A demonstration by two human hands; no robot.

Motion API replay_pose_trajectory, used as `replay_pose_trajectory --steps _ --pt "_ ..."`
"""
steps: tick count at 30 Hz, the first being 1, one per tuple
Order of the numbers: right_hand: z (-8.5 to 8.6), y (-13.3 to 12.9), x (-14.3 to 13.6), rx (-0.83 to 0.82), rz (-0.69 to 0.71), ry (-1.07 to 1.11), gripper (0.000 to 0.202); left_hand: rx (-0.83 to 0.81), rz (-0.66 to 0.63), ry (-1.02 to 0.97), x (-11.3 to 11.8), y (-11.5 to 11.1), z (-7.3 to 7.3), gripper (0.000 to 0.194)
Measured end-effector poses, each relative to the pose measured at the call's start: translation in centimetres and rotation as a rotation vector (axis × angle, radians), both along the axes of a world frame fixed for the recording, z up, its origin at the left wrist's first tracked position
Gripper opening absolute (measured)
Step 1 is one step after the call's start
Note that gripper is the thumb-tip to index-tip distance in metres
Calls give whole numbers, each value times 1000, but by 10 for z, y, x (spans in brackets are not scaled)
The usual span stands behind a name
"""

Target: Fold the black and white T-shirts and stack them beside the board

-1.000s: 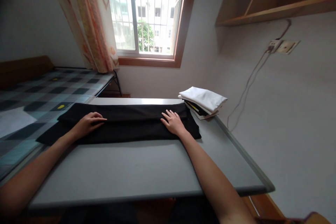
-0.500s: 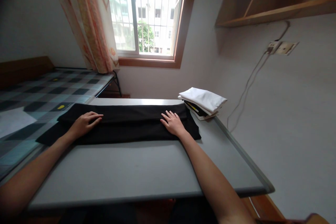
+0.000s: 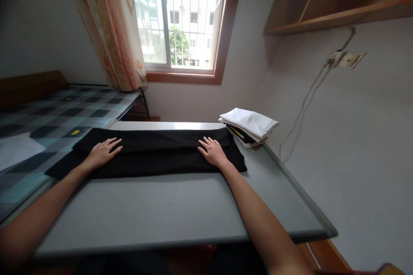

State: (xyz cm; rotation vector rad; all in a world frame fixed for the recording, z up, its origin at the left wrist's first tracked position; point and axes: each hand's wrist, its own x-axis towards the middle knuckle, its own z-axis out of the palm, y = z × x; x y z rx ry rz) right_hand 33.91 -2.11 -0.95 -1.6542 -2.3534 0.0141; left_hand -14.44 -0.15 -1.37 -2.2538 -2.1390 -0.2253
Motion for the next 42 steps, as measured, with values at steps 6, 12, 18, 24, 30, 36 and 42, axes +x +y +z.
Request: replay_pose_trajectory --steps 6,12,18,24,30,36,42 --pt "1 -1 -2 5 3 8 54 19 5 -8 3 -2 4 59" --pt "3 -4 3 148 -126 -36 56 117 94 -34 -3 -7 12 63" --pt "1 1 17 1 -227 -86 62 54 189 17 -14 -1 4 61" --pt "1 2 16 -16 -227 -89 62 117 118 2 -10 -3 6 60" --pt "4 -3 14 21 -248 -96 57 120 -176 28 18 -10 10 60" --pt "16 -6 -20 187 -122 -68 56 -39 -236 33 29 -10 3 62" --pt "31 18 -102 22 23 19 65 -59 -218 35 31 -13 8 62"
